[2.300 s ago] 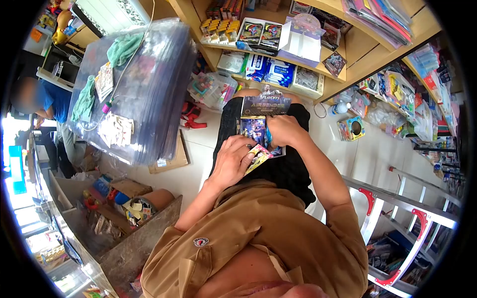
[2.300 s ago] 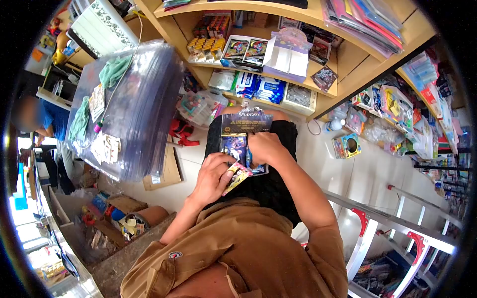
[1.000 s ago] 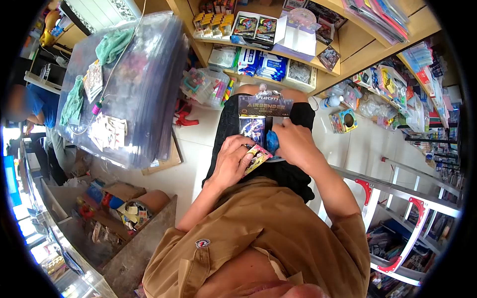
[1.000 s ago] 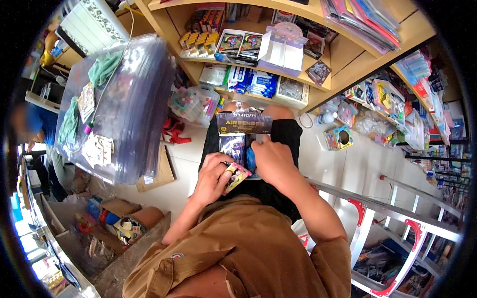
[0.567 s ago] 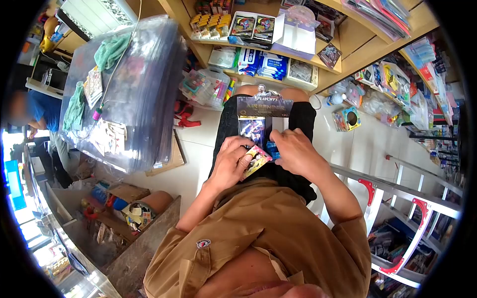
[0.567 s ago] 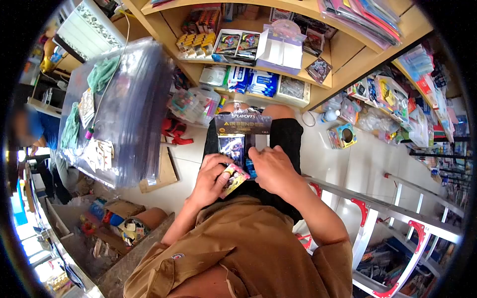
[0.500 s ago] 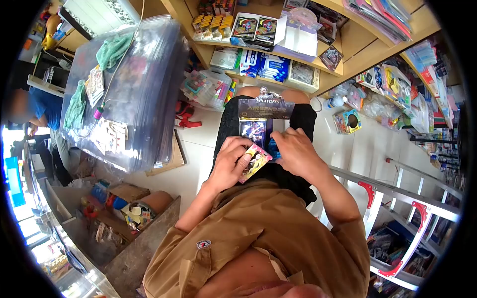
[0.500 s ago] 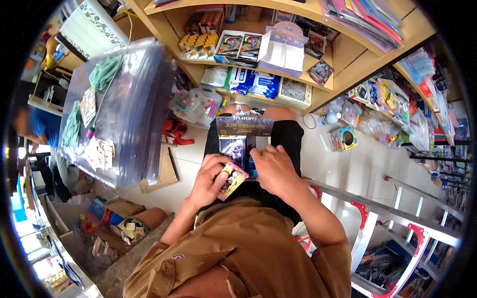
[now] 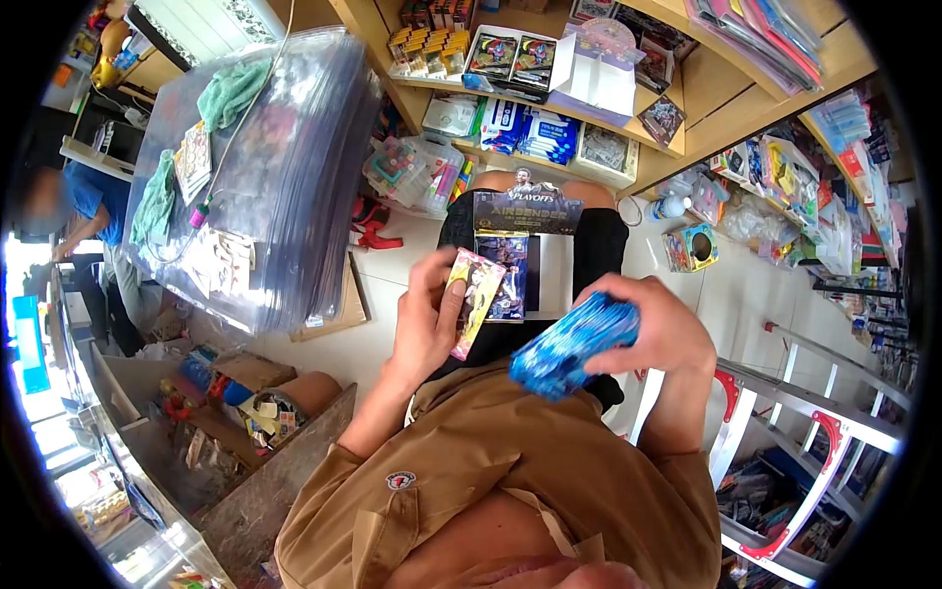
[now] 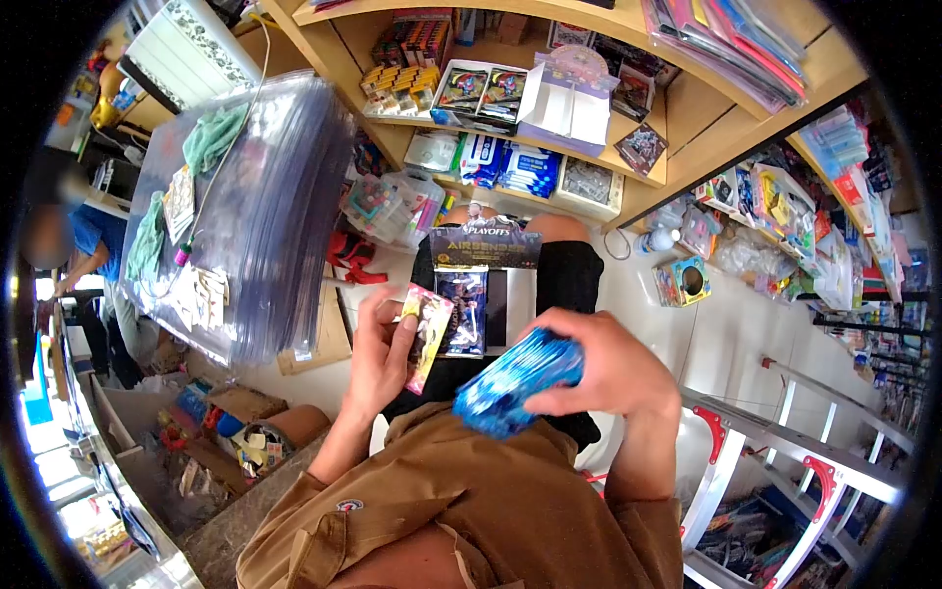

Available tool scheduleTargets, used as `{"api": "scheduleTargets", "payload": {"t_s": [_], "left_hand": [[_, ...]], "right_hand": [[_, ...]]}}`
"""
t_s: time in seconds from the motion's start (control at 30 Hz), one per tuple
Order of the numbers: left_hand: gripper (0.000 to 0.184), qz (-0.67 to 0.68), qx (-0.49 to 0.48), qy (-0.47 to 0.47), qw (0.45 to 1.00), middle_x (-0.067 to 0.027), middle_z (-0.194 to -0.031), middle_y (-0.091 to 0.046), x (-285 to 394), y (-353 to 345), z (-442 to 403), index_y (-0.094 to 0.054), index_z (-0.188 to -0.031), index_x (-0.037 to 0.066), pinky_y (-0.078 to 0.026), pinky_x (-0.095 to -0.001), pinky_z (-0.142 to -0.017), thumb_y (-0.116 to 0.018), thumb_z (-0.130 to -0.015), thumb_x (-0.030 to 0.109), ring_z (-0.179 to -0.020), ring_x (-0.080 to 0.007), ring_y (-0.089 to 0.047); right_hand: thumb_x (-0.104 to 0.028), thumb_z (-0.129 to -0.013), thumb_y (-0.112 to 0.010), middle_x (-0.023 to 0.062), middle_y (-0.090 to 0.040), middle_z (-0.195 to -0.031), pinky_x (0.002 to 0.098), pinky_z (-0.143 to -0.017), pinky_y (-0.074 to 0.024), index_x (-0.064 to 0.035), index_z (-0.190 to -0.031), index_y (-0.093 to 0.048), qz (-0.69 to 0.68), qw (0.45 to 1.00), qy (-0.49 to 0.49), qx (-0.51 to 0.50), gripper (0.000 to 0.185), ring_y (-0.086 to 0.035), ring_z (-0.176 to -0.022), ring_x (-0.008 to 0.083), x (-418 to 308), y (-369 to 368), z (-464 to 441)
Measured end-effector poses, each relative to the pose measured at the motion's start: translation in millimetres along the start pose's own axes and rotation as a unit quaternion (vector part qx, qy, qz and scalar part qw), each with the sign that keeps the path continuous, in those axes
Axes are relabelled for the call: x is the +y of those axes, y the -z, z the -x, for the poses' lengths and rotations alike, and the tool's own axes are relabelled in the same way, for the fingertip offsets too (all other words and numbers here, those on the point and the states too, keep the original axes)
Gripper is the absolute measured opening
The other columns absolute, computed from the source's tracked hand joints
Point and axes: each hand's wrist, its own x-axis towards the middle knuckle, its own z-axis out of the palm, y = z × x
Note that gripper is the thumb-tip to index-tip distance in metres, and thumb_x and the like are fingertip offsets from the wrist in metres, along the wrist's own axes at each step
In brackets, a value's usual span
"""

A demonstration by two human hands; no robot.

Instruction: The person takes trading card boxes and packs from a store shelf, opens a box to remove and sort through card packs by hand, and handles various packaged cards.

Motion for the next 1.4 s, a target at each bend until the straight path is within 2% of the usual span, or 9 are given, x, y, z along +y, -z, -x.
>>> {"api": "scheduleTargets", "payload": {"t_s": [0.07,0.2,0.27,0.4,0.53,0.63,0.93,1.0,1.4], "left_hand": [[0.022,-0.112,-0.095,-0.044,0.988,-0.0159,-0.107,-0.067,19.4,12.3,4.0,-0.068,-0.11,-0.002,-0.05,-0.0338,-0.085,-0.047,-0.103,0.0,-0.093,-0.0262,-0.063],[0.039,0.084,-0.258,-0.085,0.959,-0.0167,-0.103,-0.059,30.2,9.0,18.1,-0.068,-0.116,-0.003,-0.045,-0.0396,-0.09,-0.055,-0.104,0.031,-0.098,-0.0304,-0.057],[0.037,-0.087,-0.247,-0.022,0.965,-0.0159,-0.112,-0.061,45.5,17.0,27.3,-0.068,-0.118,-0.003,-0.046,-0.038,-0.093,-0.064,-0.101,0.03,-0.102,-0.0302,-0.058],[0.043,0.039,-0.138,0.014,0.99,-0.0137,-0.116,-0.064,6.0,31.4,40.3,-0.065,-0.125,-0.003,-0.048,-0.0354,-0.097,-0.07,-0.097,0.029,-0.107,-0.0248,-0.062],[0.073,0.408,0.061,0.147,0.899,-0.0189,-0.131,-0.067,-50.4,32.2,44.8,-0.05,-0.145,-0.006,-0.054,-0.0388,-0.098,-0.061,-0.098,0.048,-0.113,-0.0253,-0.068],[0.077,0.451,0.062,0.1,0.885,-0.0308,-0.147,-0.055,-42.9,12.8,15.5,-0.041,-0.153,-0.007,-0.03,-0.0518,-0.127,-0.053,-0.1,0.048,-0.142,-0.0418,-0.05],[0.081,0.499,0.016,0.119,0.858,-0.0328,-0.159,-0.039,-43.0,1.7,7.5,-0.031,-0.159,-0.003,-0.022,-0.0537,-0.13,-0.049,-0.102,0.051,-0.152,-0.0419,-0.036],[0.068,0.527,0.036,0.123,0.84,-0.0245,-0.15,-0.055,-40.0,0.4,9.1,-0.044,-0.152,-0.004,-0.041,-0.0456,-0.119,-0.05,-0.104,0.044,-0.134,-0.0315,-0.059],[0.074,0.504,0.079,0.159,0.845,-0.0237,-0.148,-0.057,-49.8,2.4,16.6,-0.045,-0.152,-0.003,-0.038,-0.0497,-0.121,-0.052,-0.101,0.049,-0.133,-0.0348,-0.059]], "right_hand": [[-0.035,-0.072,-0.093,0.0122,-0.075,-0.096,0.0353,-0.08,-0.0573,-0.0048,-0.118,-0.067,0.045,0.996,0.065,-0.038,0.061,-0.075,-0.086,0.0295,-0.3,-13.2,-12.8],[-0.033,-0.074,-0.092,0.0203,-0.073,-0.095,0.0392,-0.078,-0.0566,-0.0034,-0.123,-0.061,0.093,0.994,0.044,-0.024,0.065,-0.073,-0.09,0.0381,-10.0,-41.8,-37.8],[-0.03,-0.079,-0.091,0.0189,-0.073,-0.1,0.039,-0.08,-0.058,-0.0027,-0.126,-0.059,0.073,0.996,0.053,-0.009,0.064,-0.074,-0.093,0.0324,-6.2,-52.5,-48.6],[-0.024,-0.091,-0.085,0.0126,-0.072,-0.106,0.0401,-0.081,-0.0603,-0.0024,-0.128,-0.058,-0.241,0.966,0.034,0.085,0.051,-0.071,-0.094,0.0182,30.3,-65.6,-62.3],[-0.027,-0.093,-0.08,0.0172,-0.074,-0.091,0.0398,-0.075,-0.0592,0.0013,-0.13,-0.054,0.086,0.951,-0.066,0.289,0.054,-0.075,-0.084,0.0283,56.1,-84.9,-74.4],[-0.026,-0.089,-0.081,0.0165,-0.074,-0.089,0.0449,-0.078,-0.058,0.0013,-0.133,-0.052,0.157,0.937,-0.059,0.307,0.06,-0.074,-0.083,0.035,74.1,-106.3,-86.9],[-0.017,-0.087,-0.084,0.0124,-0.073,-0.087,0.0337,-0.074,-0.0566,0.0021,-0.125,-0.061,0.091,0.947,-0.043,0.304,0.049,-0.071,-0.078,0.0202,72.5,-106.9,-86.1],[-0.018,-0.087,-0.083,0.0131,-0.073,-0.086,0.0346,-0.072,-0.0566,0.0026,-0.123,-0.061,0.053,0.95,-0.047,0.305,0.047,-0.072,-0.076,0.0226,73.2,-113.2,-89.5],[-0.015,-0.088,-0.081,0.0174,-0.073,-0.094,0.0372,-0.069,-0.0578,0.0017,-0.122,-0.055,0.086,0.928,-0.023,0.362,0.045,-0.073,-0.073,0.0256,63.9,-131.0,-88.0]]}}
